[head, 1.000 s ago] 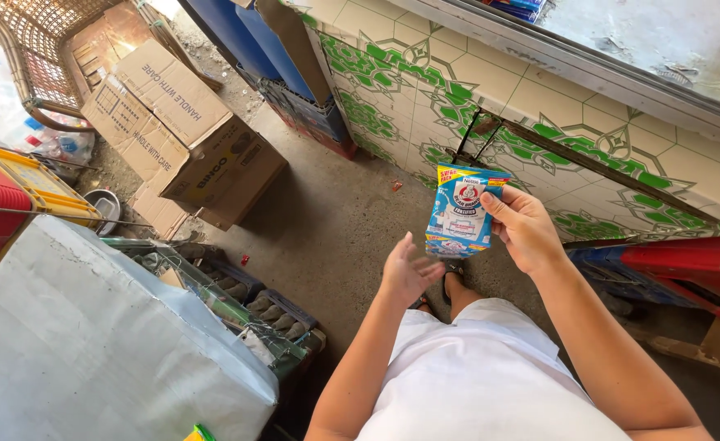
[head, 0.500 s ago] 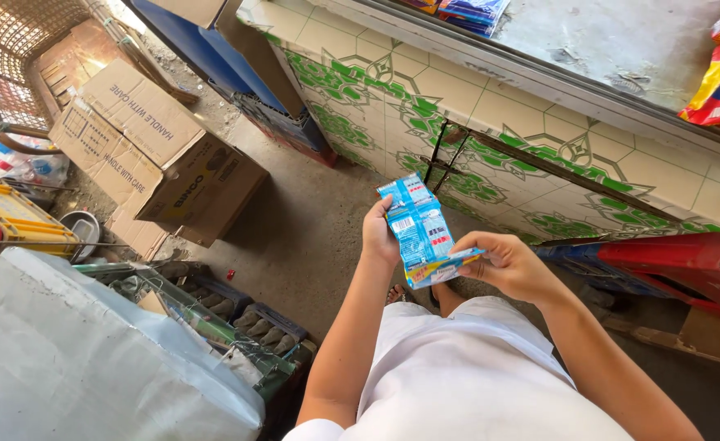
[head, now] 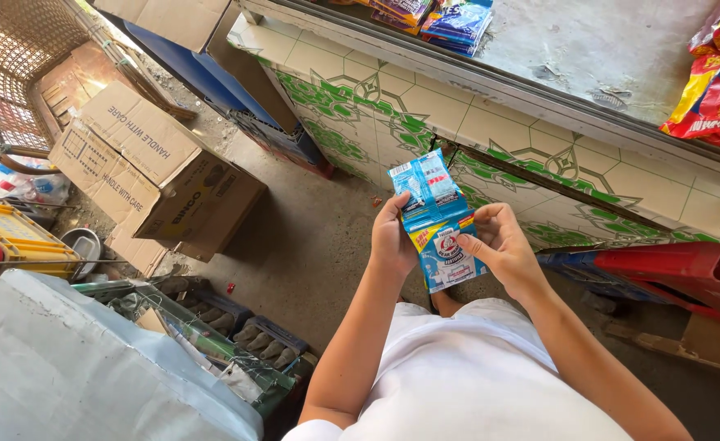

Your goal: Restocking various snack bags and drink packets from a shipping box onto store shelves and display counters.

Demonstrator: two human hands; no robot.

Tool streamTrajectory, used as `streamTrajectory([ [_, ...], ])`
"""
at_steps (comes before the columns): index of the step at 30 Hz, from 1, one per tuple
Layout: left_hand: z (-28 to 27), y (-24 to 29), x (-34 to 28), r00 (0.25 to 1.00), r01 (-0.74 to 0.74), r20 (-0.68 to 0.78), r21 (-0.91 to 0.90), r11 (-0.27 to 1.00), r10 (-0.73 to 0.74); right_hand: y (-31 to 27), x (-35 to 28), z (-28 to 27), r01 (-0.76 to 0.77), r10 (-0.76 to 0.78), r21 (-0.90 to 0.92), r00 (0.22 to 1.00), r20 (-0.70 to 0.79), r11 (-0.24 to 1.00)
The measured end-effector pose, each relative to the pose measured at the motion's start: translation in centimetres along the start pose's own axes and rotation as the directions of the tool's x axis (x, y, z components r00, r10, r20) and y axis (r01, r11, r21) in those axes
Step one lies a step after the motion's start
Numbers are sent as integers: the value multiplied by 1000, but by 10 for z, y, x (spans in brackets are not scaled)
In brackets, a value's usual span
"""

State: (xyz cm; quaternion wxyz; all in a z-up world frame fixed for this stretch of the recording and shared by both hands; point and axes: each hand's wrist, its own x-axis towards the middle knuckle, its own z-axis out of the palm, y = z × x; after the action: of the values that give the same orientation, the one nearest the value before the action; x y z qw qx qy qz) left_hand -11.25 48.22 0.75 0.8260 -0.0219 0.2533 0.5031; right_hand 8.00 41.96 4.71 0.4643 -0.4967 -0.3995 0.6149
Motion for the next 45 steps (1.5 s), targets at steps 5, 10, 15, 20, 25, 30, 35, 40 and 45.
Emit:
streamTrajectory([
  [5,6,1,-3,1000,-17,17,29,999,17,7,7,-5,-180,163,149,979,119,972],
  [10,0,3,0,996,-34,87,-22,999,36,5,8,-10,-118,101,140,988,120,983],
  [15,-37,-6,15,983,-51,170,-96,994,67,1,15,-18,-90,76,166,993,92,982],
  [20,-80,-32,33,980,-111,-92,482,869,177,-10,19,-25,-93,83,135,994,78,987],
  [25,-53,-34,18,914,-79,-149,847,526,378,-28,20,-32,-107,91,231,993,79,967],
  [30,-72,-42,27,925,-229,86,903,363,369,-24,33,-51,-117,102,333,993,62,936],
  [35,-56,-50,20,967,-212,129,883,420,218,-28,50,-68,-117,163,463,985,-61,879],
  [40,-52,-56,18,974,-219,206,744,631,95,-23,54,-73,-107,177,442,977,-120,891],
  [45,-43,-55,7,985,-168,163,794,584,62,-31,52,-63,-107,170,404,978,-122,908],
])
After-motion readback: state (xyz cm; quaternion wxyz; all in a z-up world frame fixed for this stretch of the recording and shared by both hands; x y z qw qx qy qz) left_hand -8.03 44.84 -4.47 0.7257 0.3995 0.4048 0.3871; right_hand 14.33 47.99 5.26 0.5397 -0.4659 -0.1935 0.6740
